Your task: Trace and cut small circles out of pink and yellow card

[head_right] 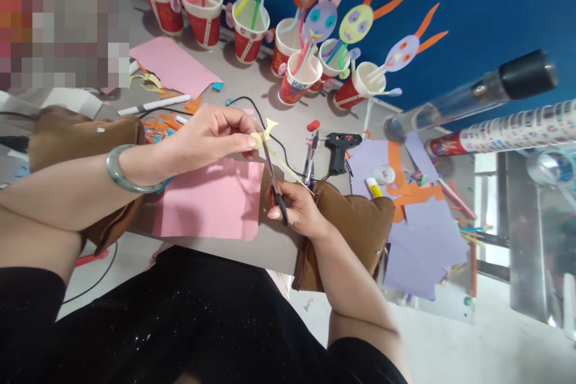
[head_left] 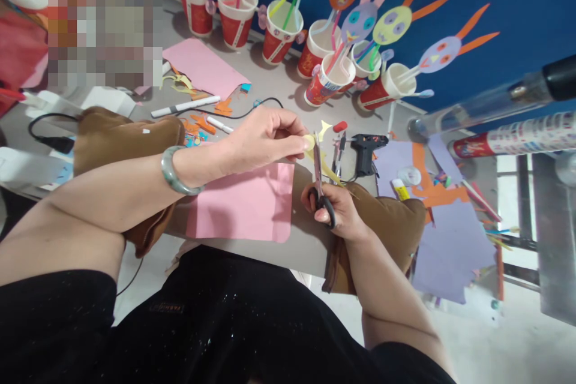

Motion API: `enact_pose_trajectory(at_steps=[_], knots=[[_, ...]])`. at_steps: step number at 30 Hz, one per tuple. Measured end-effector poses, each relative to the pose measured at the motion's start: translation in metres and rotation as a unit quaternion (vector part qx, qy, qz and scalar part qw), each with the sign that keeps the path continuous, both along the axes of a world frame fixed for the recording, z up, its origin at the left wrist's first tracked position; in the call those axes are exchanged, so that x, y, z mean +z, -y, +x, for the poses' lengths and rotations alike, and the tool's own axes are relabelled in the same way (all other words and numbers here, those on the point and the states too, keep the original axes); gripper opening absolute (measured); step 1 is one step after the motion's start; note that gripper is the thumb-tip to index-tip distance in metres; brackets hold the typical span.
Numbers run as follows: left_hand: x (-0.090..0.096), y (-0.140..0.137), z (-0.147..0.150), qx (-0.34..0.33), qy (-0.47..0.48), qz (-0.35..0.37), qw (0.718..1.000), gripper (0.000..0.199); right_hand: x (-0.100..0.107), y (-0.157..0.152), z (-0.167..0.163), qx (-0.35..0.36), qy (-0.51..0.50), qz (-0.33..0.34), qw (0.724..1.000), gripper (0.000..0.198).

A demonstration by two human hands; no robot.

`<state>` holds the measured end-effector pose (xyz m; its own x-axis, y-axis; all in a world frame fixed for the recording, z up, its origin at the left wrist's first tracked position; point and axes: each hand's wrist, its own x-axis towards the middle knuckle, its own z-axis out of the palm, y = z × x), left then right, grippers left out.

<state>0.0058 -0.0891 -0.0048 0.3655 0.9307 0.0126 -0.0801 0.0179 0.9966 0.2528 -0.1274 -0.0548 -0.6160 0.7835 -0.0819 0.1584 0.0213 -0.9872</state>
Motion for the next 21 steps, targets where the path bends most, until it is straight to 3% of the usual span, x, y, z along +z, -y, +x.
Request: enact_pose_trajectory(at_steps=[21], knots=[[0.0062,0.0037,0.0013,-0.017,-0.069,0.006,0.997,0.014,-0.0025,-0.0009,-0.0009,0.014,0.0,0.023,1.0,0.064]])
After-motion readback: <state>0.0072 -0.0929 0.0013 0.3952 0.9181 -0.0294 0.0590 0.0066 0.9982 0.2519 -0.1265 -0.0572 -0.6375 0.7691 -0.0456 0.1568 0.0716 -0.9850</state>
